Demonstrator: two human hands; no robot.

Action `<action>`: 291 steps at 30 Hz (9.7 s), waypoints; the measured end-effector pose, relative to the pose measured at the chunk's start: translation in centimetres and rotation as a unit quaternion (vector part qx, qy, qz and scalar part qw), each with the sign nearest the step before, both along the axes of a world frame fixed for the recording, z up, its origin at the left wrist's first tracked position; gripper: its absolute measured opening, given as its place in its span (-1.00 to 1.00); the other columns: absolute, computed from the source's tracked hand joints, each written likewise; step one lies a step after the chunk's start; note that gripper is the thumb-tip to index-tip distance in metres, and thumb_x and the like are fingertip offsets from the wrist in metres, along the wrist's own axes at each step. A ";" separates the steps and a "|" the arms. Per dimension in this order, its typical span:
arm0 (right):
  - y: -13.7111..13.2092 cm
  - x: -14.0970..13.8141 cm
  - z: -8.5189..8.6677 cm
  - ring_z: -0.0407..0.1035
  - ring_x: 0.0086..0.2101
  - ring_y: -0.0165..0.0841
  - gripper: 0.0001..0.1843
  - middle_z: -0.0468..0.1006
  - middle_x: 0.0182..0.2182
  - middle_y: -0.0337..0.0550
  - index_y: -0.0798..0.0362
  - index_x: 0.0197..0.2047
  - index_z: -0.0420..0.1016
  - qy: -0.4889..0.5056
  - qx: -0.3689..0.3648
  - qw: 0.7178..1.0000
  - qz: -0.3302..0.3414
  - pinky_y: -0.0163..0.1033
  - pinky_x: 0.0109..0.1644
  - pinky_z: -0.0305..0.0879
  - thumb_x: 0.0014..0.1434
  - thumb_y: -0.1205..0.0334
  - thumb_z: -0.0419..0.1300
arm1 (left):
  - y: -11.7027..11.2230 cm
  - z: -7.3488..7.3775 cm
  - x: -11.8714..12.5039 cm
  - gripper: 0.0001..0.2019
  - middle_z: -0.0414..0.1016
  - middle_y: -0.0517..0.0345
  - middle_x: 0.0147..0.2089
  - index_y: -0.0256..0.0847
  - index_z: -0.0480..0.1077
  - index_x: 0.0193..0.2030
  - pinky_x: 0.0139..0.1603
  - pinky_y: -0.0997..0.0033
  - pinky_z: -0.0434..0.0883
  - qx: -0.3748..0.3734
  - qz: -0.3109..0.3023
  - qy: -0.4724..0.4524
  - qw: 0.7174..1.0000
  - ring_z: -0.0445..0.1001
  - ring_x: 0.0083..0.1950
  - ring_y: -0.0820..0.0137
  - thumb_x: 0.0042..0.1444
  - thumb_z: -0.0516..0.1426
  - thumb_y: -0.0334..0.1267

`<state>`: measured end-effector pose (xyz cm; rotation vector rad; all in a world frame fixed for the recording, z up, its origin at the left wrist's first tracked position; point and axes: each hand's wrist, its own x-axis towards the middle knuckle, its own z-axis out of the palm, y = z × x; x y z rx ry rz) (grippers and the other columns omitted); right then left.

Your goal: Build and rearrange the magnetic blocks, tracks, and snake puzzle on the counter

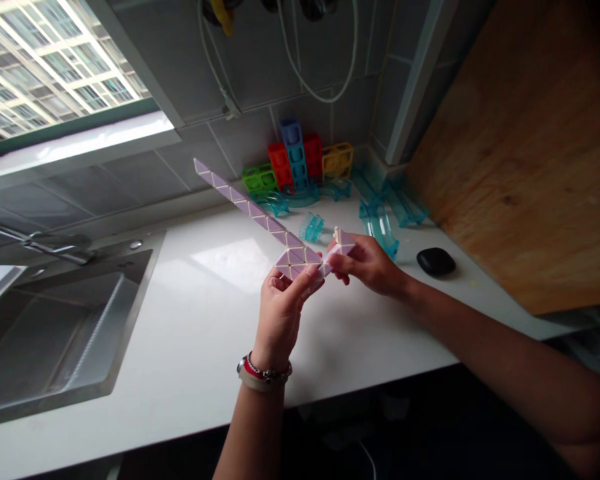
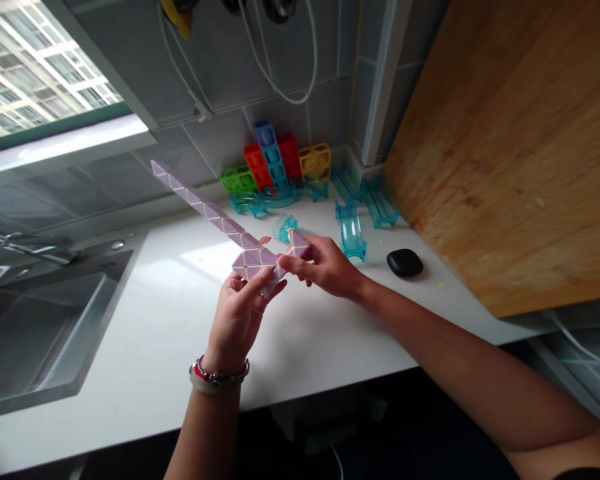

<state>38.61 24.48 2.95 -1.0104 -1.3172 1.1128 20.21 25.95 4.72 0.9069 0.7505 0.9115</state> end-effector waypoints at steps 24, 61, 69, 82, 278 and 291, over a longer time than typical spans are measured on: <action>0.0 -0.3 -0.9 0.36 -0.51 -0.44 -0.69 0.55 -0.42 -0.20 0.08 -0.24 0.57 -0.027 -0.012 0.999 0.018 -0.36 -0.56 0.27 0.11 0.03 0.44 | 0.4 -0.4 -0.5 -0.66 0.64 0.01 -0.04 -0.20 0.54 -0.05 -0.12 0.33 0.57 0.012 0.025 0.043 0.999 0.61 -0.06 0.25 0.12 0.36 -0.06; -1.1 -1.6 -1.7 0.39 -0.49 -0.38 -0.72 0.49 -0.48 -0.24 0.08 -0.11 0.57 0.026 0.001 0.999 0.024 -0.24 -0.42 0.37 0.23 0.05 0.34 | -1.1 0.6 0.2 -0.60 0.59 0.05 0.04 -0.13 0.51 0.11 -0.25 0.54 0.35 0.034 0.105 -0.038 0.993 0.51 -0.07 0.40 0.14 0.36 -0.13; -9.6 -4.7 3.0 0.38 -0.45 -0.44 -0.76 0.54 -0.25 -0.19 -0.02 -0.09 0.53 0.192 -0.011 0.981 0.002 -0.31 -0.47 0.31 0.27 0.03 0.30 | -8.8 4.8 -0.8 -0.63 0.62 0.04 -0.15 -0.24 0.59 -0.01 -0.31 0.46 0.38 0.149 0.120 0.067 0.979 0.46 -0.24 0.39 0.25 0.24 0.02; -20.3 -4.2 10.7 0.45 -0.34 -0.40 -0.54 0.58 -0.15 -0.08 0.01 0.03 0.57 0.152 -0.182 0.965 0.110 -0.32 -0.34 0.43 0.21 -0.13 0.33 | -14.7 12.1 -8.3 -0.58 0.64 -0.06 -0.11 -0.31 0.55 -0.03 0.15 0.16 0.44 0.221 -0.112 -0.015 0.969 0.57 -0.03 0.20 0.33 0.13 0.05; -4.9 0.3 3.6 0.28 -0.49 -0.45 -0.53 0.44 -0.51 -0.26 0.14 -0.31 0.56 0.063 -0.044 0.994 0.079 -0.35 -0.45 0.18 0.16 -0.17 0.32 | -2.5 11.3 -1.5 -0.61 0.48 0.18 -0.35 -0.24 0.56 -0.18 -0.41 0.47 0.22 0.395 -0.269 0.496 0.725 0.22 -0.42 0.48 0.29 0.12 0.07; -5.0 -3.8 1.4 0.11 -0.60 -0.49 -0.54 0.30 -0.61 -0.37 0.02 -0.42 0.36 0.226 -0.126 0.955 -0.143 -0.34 -0.56 0.02 0.02 -0.16 0.40 | -4.4 7.9 -0.4 -0.85 0.54 0.03 -0.12 -0.09 0.55 -0.08 -0.33 0.37 0.29 0.574 -0.067 0.643 0.503 0.44 -0.15 0.23 0.28 0.19 -0.18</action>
